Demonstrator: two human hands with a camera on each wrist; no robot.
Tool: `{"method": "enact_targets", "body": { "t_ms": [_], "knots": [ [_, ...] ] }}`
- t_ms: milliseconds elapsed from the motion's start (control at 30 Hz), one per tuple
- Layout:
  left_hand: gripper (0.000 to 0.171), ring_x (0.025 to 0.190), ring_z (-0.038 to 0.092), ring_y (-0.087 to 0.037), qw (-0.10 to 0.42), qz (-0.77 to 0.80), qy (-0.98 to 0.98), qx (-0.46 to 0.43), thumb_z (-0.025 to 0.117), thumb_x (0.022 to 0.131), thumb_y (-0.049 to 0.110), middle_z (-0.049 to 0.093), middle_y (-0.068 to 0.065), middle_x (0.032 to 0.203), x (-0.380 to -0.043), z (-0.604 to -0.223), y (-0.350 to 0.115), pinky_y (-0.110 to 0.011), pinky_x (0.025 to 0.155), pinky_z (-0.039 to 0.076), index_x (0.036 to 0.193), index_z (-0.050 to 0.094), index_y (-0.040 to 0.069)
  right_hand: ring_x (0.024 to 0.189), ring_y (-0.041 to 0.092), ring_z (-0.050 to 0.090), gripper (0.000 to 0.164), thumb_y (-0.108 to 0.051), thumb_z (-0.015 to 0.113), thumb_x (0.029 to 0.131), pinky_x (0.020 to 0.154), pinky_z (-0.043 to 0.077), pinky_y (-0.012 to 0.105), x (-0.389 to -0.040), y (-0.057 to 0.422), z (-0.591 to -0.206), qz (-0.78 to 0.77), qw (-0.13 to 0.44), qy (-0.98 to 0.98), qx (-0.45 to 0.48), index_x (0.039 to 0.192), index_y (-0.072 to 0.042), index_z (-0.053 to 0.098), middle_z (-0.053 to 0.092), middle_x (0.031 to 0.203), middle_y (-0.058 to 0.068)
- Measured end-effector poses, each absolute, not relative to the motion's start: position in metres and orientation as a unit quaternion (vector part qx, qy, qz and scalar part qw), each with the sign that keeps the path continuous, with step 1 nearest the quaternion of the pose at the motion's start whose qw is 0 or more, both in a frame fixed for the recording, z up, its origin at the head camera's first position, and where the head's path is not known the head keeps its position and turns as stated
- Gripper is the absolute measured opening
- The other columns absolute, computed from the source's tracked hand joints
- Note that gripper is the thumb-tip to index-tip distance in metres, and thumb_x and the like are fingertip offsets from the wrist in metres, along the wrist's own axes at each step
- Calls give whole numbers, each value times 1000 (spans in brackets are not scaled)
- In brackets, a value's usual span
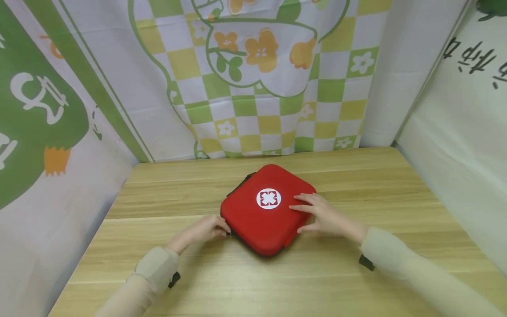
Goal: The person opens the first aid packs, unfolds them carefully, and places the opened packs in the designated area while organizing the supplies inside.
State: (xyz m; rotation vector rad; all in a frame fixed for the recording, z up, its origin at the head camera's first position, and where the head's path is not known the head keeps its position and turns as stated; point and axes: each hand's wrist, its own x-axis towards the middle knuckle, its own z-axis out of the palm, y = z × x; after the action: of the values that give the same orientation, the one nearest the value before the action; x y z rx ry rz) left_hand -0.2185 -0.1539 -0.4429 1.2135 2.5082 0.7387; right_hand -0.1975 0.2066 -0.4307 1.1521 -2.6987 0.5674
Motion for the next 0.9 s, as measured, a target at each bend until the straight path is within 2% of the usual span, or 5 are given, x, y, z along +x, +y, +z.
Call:
{"method": "enact_targets", "body": {
  "t_ms": [133, 267, 433, 633, 900],
  "knots": [
    [12, 84, 58, -16, 135, 270, 862, 407, 60, 78, -4, 65, -4, 85, -230, -445, -157, -22, 72, 47, 86, 68, 1, 113, 28, 41, 58, -36, 75, 66, 97, 30, 51, -202, 208, -427, 188, 63, -911, 363, 117, -13, 58, 49, 122, 11],
    [11, 83, 58, -18, 136, 298, 854, 403, 59, 78, -7, 65, -7, 84, -240, -447, -159, -23, 71, 48, 84, 67, -1, 102, 21, 46, 54, -40, 74, 67, 90, 38, 43, -204, 204, -424, 179, 76, -915, 354, 112, -13, 61, 52, 111, 5],
    [12, 80, 59, -18, 117, 300, 863, 388, 59, 77, -8, 65, -8, 82, -248, -448, -160, -23, 70, 48, 83, 67, -1, 90, 14, 46, 50, -44, 73, 67, 81, 42, 34, -205, 198, -423, 147, 88, -923, 346, 107, -15, 64, 51, 96, -2],
    [14, 77, 60, -19, 82, 292, 874, 379, 57, 76, -12, 65, -8, 79, -259, -450, -156, -23, 68, 49, 80, 67, -2, 83, 14, 45, 43, -44, 73, 66, 75, 42, 32, -202, 192, -424, 118, 123, -919, 354, 98, -15, 65, 50, 88, -3],
    [18, 79, 59, -20, 66, 292, 890, 344, 53, 76, -13, 65, -12, 86, -272, -450, -152, -25, 68, 49, 84, 66, -3, 80, 16, 46, 42, -42, 75, 63, 68, 41, 31, -189, 186, -427, 86, 170, -911, 366, 93, -16, 65, 52, 87, 0]
  ]
}}
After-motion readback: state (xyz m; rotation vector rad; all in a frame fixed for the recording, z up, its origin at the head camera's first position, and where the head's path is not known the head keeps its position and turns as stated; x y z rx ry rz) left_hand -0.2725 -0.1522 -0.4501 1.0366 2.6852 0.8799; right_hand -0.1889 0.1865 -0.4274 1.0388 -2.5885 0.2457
